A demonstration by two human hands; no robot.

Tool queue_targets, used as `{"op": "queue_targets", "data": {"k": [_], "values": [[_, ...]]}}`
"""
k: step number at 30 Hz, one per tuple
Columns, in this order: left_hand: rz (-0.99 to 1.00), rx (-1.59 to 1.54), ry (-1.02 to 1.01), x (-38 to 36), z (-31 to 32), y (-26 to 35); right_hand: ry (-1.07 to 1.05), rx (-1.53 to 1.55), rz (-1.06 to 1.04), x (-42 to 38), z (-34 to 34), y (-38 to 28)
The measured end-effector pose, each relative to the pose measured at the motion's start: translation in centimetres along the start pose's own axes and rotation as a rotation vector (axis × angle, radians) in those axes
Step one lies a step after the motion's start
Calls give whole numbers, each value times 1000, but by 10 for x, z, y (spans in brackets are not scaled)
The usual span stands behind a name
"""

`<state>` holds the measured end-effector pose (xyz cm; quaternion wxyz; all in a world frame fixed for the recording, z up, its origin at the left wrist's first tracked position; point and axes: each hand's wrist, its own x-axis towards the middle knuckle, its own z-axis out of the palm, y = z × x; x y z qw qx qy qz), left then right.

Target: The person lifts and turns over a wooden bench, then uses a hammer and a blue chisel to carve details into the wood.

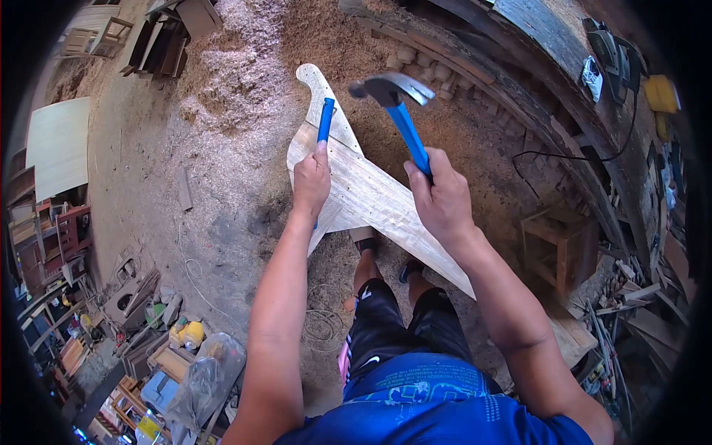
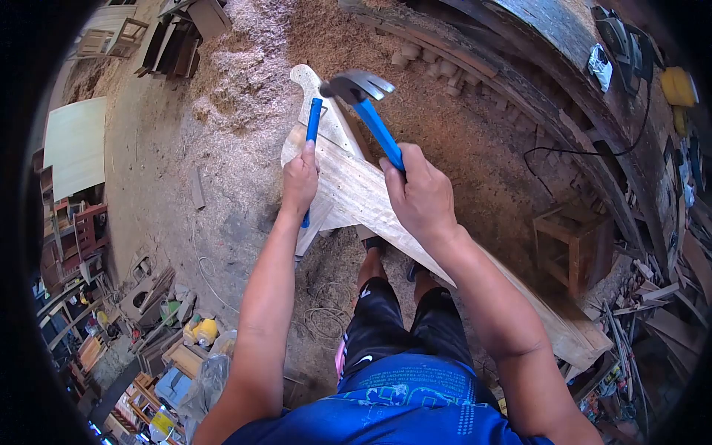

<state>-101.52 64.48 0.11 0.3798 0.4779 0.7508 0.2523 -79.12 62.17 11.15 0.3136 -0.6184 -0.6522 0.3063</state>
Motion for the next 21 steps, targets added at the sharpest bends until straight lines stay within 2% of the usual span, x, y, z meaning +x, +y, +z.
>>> {"op": "queue_targets", "data": {"k": [3, 5, 13, 18, 20, 21], "values": [[18, 28, 19, 0, 3, -2, 62, 49, -114, 17, -9, -26], [19, 26, 21, -1, 3, -2, 149, 68, -266, 29, -16, -44], [-23, 42, -8, 1, 2, 1, 249, 145, -456, 48, -23, -82], [25, 111, 51, -3, 7, 5, 277, 99, -503, 44, -4, -61], [41, 131, 71, -5, 8, 7, 112, -221, -361, 42, 21, -13], [47, 152, 80, -5, 10, 5, -133, -497, -183, 45, 28, 3]]}}
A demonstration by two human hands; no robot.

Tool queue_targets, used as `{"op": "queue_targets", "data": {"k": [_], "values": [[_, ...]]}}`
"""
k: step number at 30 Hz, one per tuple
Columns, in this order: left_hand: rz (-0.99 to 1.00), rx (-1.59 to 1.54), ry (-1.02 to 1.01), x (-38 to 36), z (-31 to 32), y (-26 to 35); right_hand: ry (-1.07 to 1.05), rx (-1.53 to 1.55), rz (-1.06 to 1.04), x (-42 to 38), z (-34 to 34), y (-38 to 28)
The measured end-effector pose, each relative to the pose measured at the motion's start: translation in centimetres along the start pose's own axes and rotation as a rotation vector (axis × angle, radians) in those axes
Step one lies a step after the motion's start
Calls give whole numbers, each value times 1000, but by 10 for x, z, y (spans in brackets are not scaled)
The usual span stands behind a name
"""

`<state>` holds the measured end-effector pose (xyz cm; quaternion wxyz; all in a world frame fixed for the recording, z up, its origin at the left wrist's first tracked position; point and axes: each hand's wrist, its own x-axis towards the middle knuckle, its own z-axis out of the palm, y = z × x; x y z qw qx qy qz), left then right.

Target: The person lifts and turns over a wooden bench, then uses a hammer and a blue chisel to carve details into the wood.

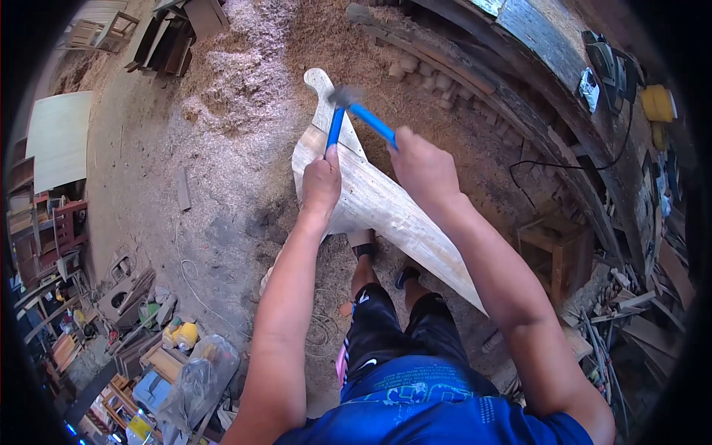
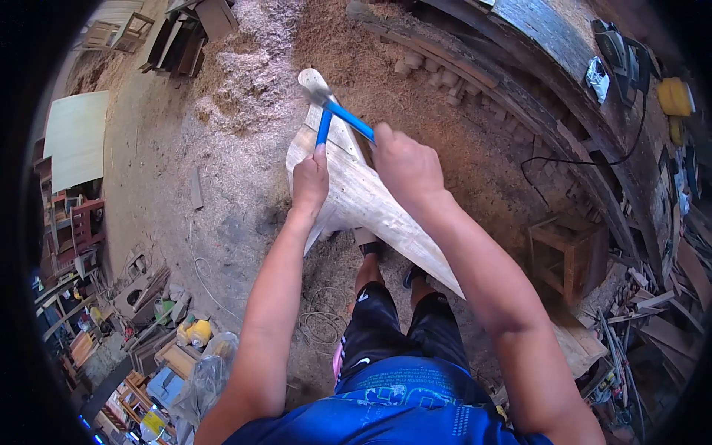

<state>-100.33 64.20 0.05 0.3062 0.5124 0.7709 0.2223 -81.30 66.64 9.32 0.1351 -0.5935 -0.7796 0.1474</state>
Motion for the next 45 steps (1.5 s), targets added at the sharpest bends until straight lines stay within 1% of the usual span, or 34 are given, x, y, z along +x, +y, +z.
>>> {"op": "queue_targets", "data": {"k": [2, 3, 4, 5, 6, 8, 9, 10, 12, 13, 15, 16, 18, 22, 31, 36, 37, 39, 40, 42, 44, 45], "values": [[20, 23, 16, 7, -1, 3, -6, -15, 19, -3, 5, 4], [13, -2, 9, 7, -1, 3, -8, -14, 9, -2, -4, -4], [-2, -23, -13, 1, -1, 1, 118, 122, -43, -8, -14, -12], [4, 39, 64, 3, 6, -2, 255, 250, -91, -8, -28, -18], [5, 36, 57, 2, 9, -5, 253, 244, -86, -6, -38, -23], [-93, -173, -37, 4, 5, -7, 465, 420, -199, 0, -56, -32], [-159, -323, -97, 2, 1, -7, 499, 428, -199, 2, -64, -36], [-155, -324, -97, 1, 1, -5, 503, 426, -201, 2, -68, -37], [-44, -254, 13, -5, -3, 5, 479, 520, -137, -1, -72, -37], [-42, -256, 12, -4, -2, 6, 481, 518, -137, -3, -71, -36], [-30, -168, 85, -3, -1, 4, 386, 549, -39, -9, -64, -31], [-29, -166, 88, -1, -1, 2, 387, 551, -41, -12, -61, -29], [-32, -122, -3, 2, -1, -2, 320, 567, 44, -18, -55, -27], [-67, -116, -20, 1, 0, -2, 295, 561, 75, -24, -46, -24], [-67, -142, -21, 1, -1, 0, 335, 554, 12, -15, -56, -29], [-50, -98, -22, 4, 1, -4, 446, 513, -132, -7, -68, -38], [-51, -97, -21, 5, 1, -4, 446, 515, -132, -6, -66, -39], [-17, -5, -4, 5, 0, -3, 464, 380, -229, 2, -54, -35], [-17, -6, -5, 4, -2, -3, 463, 379, -228, 6, -41, -26], [4, 34, -41, 6, -3, -3, -107, -85, -66, 17, -10, 0], [55, 48, -21, 13, -5, -1, -92, -45, -40, 26, -12, -1], [77, 61, -17, 8, -6, -4, 3, 18, -24, 24, -23, -12]]}}
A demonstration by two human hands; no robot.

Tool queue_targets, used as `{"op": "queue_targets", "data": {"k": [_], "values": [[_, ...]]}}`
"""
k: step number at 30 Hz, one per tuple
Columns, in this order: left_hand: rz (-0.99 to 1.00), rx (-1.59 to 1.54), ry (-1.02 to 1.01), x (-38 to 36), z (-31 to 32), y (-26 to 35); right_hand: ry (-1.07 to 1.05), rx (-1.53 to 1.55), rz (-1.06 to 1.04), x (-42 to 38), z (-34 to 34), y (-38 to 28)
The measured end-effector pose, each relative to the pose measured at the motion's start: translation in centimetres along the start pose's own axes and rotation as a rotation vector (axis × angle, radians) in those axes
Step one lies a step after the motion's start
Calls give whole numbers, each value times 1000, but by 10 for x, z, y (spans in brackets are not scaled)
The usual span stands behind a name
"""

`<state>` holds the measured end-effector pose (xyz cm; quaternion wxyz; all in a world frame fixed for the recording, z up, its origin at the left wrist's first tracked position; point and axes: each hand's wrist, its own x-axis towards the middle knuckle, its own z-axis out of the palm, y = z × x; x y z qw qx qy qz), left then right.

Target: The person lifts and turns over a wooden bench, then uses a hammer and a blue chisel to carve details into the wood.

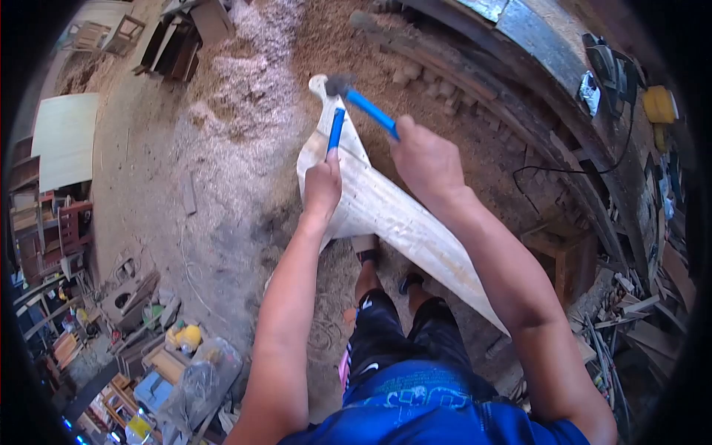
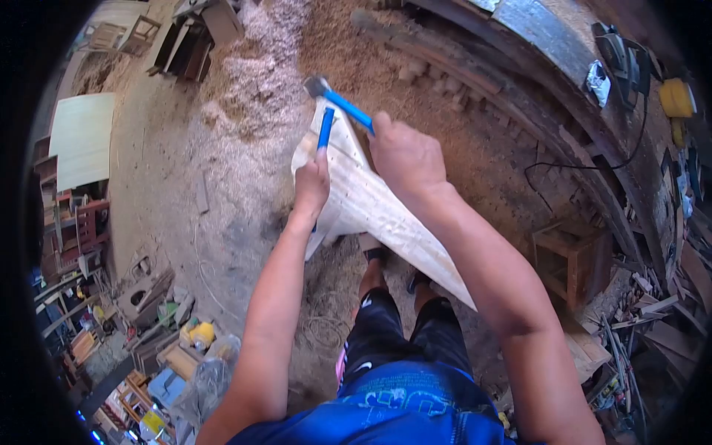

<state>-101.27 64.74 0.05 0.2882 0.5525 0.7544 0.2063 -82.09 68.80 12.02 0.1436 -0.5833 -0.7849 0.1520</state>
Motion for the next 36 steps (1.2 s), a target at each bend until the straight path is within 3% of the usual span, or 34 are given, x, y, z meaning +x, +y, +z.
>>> {"op": "queue_targets", "data": {"k": [2, 5, 7, 18, 36], "values": [[-41, -14, 14, -2, -1, 3, 240, 156, -58, -8, -19, -16], [-71, -16, 49, 2, 3, -4, 419, 297, -175, -3, -41, -30], [-210, -356, -100, 0, -2, -7, 403, 329, -162, -2, -44, -32], [-193, -260, -66, -4, -2, 2, 251, 344, 1, -28, -24, -15], [-130, -208, -1, -4, 6, 1, 348, 354, -130, -14, -42, -31]]}}
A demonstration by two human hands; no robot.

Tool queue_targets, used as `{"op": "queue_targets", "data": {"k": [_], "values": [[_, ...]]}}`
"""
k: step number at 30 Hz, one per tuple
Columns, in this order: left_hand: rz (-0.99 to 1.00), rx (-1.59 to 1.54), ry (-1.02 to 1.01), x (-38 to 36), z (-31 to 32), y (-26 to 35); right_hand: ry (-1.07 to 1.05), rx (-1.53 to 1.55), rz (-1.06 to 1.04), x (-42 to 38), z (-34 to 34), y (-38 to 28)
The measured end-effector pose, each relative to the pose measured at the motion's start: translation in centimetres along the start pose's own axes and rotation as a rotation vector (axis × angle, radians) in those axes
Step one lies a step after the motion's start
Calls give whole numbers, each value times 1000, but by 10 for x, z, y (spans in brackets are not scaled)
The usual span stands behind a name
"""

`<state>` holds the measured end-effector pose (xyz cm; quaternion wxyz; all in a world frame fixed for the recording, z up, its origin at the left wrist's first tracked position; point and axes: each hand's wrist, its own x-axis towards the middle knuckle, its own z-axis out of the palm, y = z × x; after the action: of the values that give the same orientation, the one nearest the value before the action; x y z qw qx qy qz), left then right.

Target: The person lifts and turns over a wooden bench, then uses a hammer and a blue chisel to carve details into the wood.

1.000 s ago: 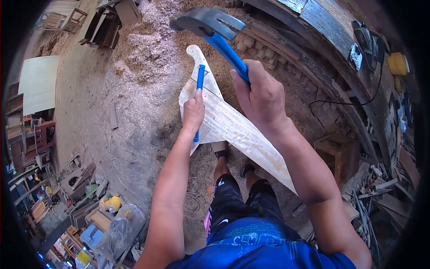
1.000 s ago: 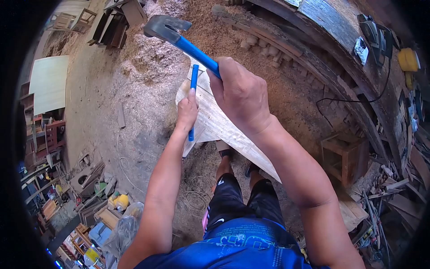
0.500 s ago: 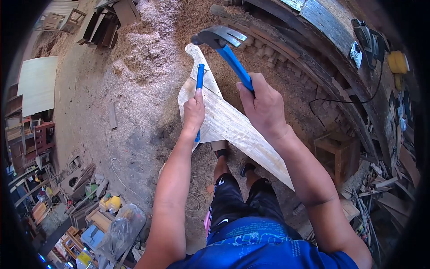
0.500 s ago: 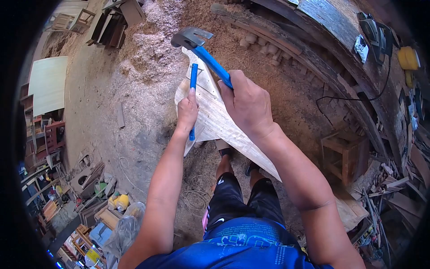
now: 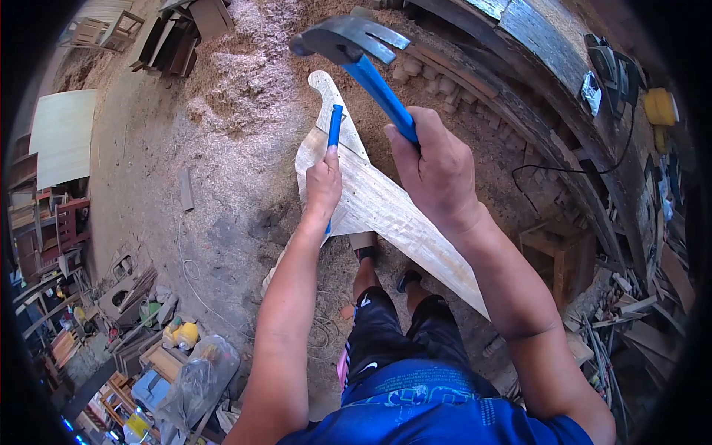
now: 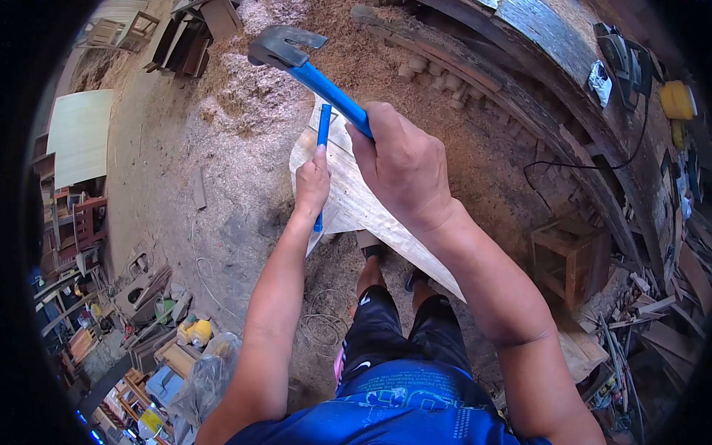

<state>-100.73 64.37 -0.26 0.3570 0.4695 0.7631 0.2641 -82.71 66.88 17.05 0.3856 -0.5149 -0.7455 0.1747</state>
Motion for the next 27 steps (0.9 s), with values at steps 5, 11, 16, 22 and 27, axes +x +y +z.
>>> {"op": "queue_targets", "data": {"k": [5, 11, 16, 22, 27], "values": [[-19, 47, -10, -2, 0, 1, 40, 20, -35, 4, -2, -3], [-20, 4, -17, -1, 0, 1, 39, 20, -32, 3, 2, 0], [-20, 7, -15, -3, 1, 2, 38, 22, -42, 4, 3, -3], [-14, 28, 12, -5, 1, 7, 15, 40, -46, 1, 4, -1], [-4, 47, 48, -5, 4, 5, 3, 28, -33, -1, 7, 1]]}}
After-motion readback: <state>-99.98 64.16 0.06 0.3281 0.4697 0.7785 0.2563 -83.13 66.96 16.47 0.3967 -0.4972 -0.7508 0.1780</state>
